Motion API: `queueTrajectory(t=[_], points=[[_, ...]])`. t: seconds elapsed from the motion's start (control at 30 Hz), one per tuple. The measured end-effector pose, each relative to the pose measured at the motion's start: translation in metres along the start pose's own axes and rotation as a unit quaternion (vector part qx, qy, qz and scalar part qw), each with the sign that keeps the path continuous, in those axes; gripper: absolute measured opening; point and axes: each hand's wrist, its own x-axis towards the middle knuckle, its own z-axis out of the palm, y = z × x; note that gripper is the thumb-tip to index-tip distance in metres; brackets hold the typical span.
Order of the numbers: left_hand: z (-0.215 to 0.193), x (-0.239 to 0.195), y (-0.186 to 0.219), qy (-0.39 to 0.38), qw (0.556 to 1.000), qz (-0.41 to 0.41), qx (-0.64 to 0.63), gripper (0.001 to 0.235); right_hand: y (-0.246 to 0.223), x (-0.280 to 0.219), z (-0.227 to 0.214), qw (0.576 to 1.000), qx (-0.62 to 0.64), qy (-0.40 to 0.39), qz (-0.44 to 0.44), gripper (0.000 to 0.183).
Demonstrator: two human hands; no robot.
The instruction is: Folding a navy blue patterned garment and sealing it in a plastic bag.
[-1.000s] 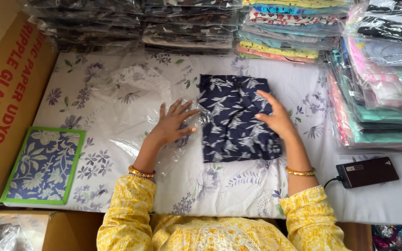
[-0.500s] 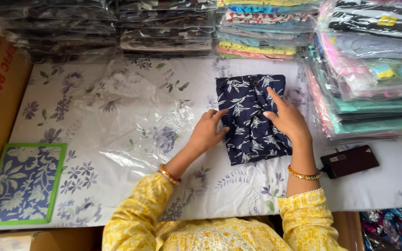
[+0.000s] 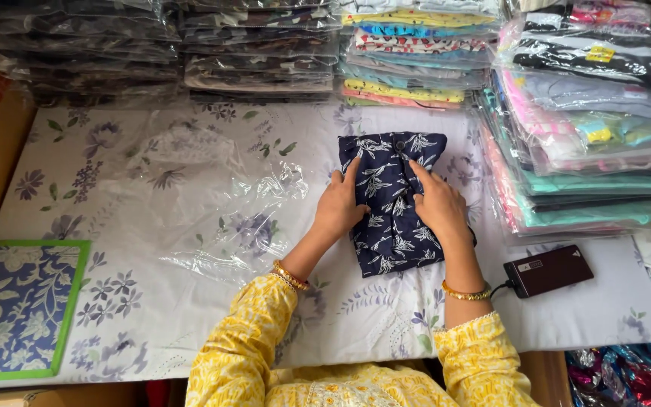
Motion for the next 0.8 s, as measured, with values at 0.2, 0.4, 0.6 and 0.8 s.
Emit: queueTrajectory(t=[0.2,0.4,0.6,0.8], points=[[0.021,0.0,-0.007,0.042,0.996,0.06,-0.052,0.118,-0.004,-0.002,-0.003,0.999,-0.01,-0.045,0.013,0.076],[0.033,0.008,-0.022,0.074,0.977,0.053,-0.191,0.122,0.031,0.01,0.009,0.996,0.074,-0.047,0.022,0.075],[0.039,0.007,-0.026,-0.03,0.953,-0.038,-0.299,0.112,0.065,0.02,0.024,0.981,0.187,-0.035,0.02,0.074],[0.005,-0.009,0.011,0.002,0.98,-0.067,-0.187,0.099,0.039,0.011,0.017,0.993,0.104,0.002,0.049,0.077]])
